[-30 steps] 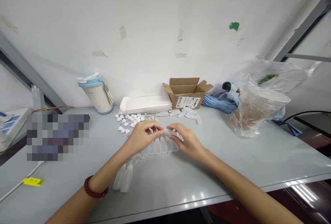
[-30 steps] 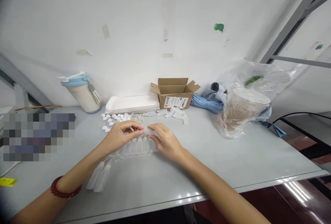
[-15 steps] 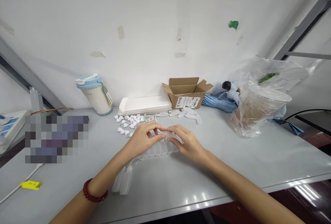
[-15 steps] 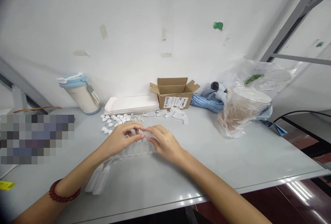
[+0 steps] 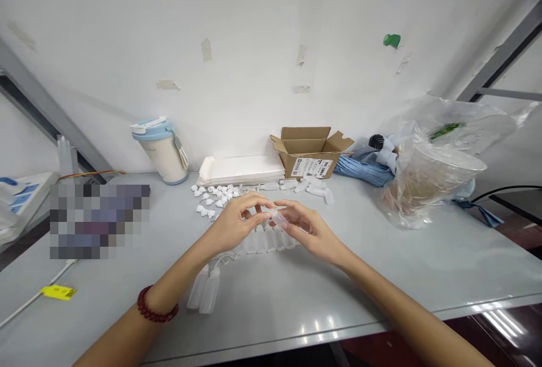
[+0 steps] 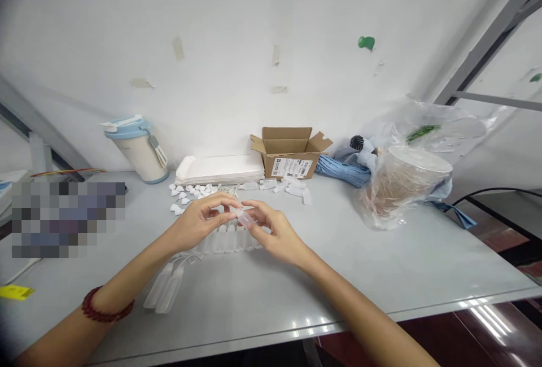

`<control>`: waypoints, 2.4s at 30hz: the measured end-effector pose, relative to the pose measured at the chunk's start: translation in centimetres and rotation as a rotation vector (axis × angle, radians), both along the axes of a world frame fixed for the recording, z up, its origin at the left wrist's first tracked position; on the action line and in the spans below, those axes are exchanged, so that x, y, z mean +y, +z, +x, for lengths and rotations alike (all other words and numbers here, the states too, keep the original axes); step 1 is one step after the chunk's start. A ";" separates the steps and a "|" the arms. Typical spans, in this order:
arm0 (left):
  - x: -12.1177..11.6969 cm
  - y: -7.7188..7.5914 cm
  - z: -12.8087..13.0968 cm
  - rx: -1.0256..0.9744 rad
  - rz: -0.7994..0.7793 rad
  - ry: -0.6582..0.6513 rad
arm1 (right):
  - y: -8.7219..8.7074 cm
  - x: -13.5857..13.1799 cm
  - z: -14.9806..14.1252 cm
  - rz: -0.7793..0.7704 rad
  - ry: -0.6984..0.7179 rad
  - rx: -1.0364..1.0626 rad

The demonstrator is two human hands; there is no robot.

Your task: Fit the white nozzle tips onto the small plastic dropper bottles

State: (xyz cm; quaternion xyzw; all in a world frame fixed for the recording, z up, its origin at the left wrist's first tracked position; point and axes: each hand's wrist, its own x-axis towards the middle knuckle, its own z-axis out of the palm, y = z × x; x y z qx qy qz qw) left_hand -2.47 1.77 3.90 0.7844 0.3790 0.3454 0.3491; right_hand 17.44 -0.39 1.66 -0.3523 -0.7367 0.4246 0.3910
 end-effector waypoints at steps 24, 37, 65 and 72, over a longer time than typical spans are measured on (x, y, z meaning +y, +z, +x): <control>-1.0 -1.5 1.1 0.085 0.555 0.095 | -1.2 0.6 -0.6 -0.129 -0.179 0.194; -1.1 -1.7 1.4 0.066 0.577 0.136 | -0.8 0.6 -0.6 -0.231 -0.166 0.297; -9.3 -3.5 -4.4 0.377 0.448 0.091 | -1.3 -2.6 -3.2 -0.306 0.323 0.007; -10.6 -4.0 -7.0 0.461 0.097 0.186 | -1.5 -3.2 -4.3 -0.041 0.443 -0.250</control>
